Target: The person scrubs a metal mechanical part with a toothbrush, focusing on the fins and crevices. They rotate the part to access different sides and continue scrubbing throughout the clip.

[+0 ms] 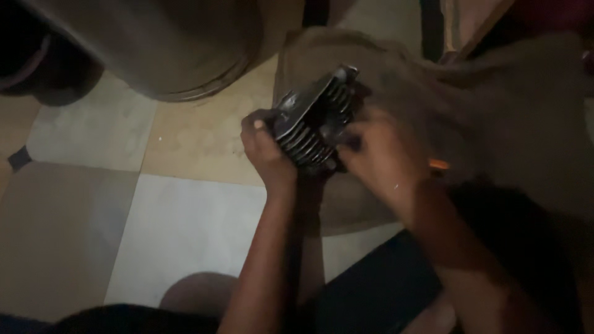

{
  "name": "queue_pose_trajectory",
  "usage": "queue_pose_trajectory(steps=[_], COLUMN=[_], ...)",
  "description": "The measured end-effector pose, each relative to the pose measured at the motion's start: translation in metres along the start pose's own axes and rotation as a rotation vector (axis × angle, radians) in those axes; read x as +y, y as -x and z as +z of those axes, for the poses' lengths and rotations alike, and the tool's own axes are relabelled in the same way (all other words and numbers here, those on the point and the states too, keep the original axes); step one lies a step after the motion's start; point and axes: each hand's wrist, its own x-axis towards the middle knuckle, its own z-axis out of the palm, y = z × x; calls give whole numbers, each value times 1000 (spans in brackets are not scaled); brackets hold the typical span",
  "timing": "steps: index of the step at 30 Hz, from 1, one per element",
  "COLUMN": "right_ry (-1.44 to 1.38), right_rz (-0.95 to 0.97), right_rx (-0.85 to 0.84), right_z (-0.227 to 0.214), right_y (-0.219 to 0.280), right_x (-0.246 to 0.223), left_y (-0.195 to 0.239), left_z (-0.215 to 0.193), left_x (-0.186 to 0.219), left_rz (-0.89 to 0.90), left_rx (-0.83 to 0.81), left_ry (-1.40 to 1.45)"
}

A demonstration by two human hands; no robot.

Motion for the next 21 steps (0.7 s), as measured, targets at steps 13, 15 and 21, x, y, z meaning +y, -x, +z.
queue_pose_trajectory(steps=[13,15,21], right_ry=[228,248,151], right_rz=[91,108,32], right_rx=[9,31,92], right_z=[-13,-15,-11], right_y=[18,14,12], right_x=[-49,-47,-31], left_y=[-5,-6,-6], left_z=[-1,-1,-3], left_x=[2,1,7], left_rz=[11,-1,65], left_rx=[2,17,-20], left_ry=[-127,-115,-99])
